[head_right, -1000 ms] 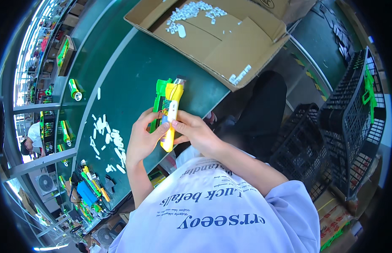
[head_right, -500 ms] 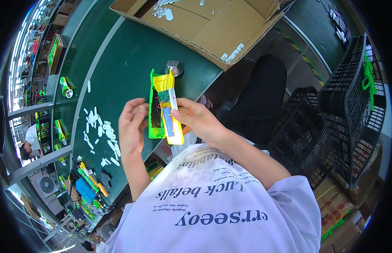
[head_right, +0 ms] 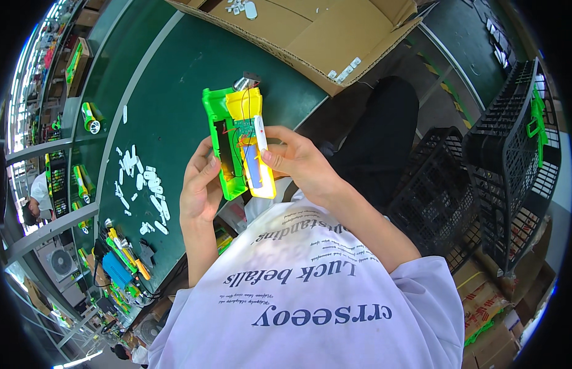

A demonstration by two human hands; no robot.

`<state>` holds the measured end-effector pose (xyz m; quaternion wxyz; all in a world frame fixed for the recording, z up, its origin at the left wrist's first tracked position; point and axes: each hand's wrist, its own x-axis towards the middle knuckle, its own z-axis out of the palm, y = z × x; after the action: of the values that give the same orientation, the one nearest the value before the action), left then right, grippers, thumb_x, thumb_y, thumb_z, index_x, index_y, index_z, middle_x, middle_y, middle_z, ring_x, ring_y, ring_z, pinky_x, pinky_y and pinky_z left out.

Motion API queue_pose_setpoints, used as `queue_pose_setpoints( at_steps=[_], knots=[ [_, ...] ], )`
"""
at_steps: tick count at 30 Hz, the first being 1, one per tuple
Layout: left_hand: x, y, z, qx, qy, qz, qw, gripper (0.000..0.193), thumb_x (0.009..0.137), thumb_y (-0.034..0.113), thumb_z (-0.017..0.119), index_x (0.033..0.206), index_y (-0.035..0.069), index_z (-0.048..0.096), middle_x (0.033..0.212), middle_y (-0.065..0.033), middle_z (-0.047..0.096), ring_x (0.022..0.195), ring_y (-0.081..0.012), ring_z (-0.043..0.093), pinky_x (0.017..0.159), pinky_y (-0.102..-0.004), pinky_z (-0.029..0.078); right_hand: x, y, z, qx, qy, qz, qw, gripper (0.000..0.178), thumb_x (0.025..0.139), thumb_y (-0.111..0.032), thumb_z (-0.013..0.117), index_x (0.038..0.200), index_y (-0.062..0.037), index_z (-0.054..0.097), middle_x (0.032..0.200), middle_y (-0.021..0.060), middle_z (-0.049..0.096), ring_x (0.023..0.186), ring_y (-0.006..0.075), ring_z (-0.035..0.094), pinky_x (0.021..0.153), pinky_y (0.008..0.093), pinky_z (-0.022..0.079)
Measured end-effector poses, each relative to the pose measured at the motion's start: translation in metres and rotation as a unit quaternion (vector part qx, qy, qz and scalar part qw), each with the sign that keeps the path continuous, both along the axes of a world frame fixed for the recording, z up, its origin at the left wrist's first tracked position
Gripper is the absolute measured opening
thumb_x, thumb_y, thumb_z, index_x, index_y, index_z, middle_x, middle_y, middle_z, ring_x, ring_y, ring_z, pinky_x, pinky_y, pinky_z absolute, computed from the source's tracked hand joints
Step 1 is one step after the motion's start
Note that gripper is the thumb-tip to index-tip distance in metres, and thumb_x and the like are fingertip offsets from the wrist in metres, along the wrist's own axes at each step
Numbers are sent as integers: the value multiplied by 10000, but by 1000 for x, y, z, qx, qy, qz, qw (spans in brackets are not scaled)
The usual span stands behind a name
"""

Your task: The person assembles a handheld plastic flashlight by hand, fitting internal components like a reflector and switch assembly into a plastic casing and then securing the external plastic shell.

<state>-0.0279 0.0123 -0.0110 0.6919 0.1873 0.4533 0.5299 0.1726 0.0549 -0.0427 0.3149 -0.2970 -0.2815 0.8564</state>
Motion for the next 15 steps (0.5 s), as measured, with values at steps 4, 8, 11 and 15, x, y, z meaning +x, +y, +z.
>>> queue_pose_setpoints(
  at_steps=[4, 8, 11, 15],
  knots=[
    [4, -2, 9, 42, -15, -15, 999, 576, 847, 101, 722, 1325, -54, 441, 1218, -146, 594, 1120, -211, 588, 976, -341, 463, 1, -3, -1, -17, 8, 7, 1000, 511, 930, -228, 656, 1355, -21, 463, 1137, 105, 674, 997, 169, 656, 825, 314, 522],
    [0, -8, 15, 23, 14, -79, 996, 565, 822, 83, 744, 1301, -71, 487, 1251, -158, 588, 1164, -216, 559, 996, -349, 438, 3, 1, 2, 28, 12, -5, 1000, 507, 885, -216, 706, 1313, -15, 521, 1134, 83, 666, 1006, 152, 637, 828, 303, 518],
    [6, -9, 18, 41, 51, -70, 995, 601, 811, 81, 755, 1320, -77, 476, 1247, -173, 592, 1161, -220, 564, 998, -351, 436, 5, 2, 4, 35, 9, 2, 999, 511, 862, -207, 730, 1293, -5, 545, 1126, 81, 664, 999, 151, 629, 830, 302, 517],
    [11, -7, 22, 67, 105, -55, 991, 625, 804, 67, 761, 1336, -76, 466, 1227, -172, 601, 1118, -217, 593, 985, -341, 457, 6, 4, 8, 52, 9, 9, 999, 522, 842, -183, 747, 1286, 6, 550, 1119, 98, 661, 996, 168, 624, 848, 311, 516]
  ],
)
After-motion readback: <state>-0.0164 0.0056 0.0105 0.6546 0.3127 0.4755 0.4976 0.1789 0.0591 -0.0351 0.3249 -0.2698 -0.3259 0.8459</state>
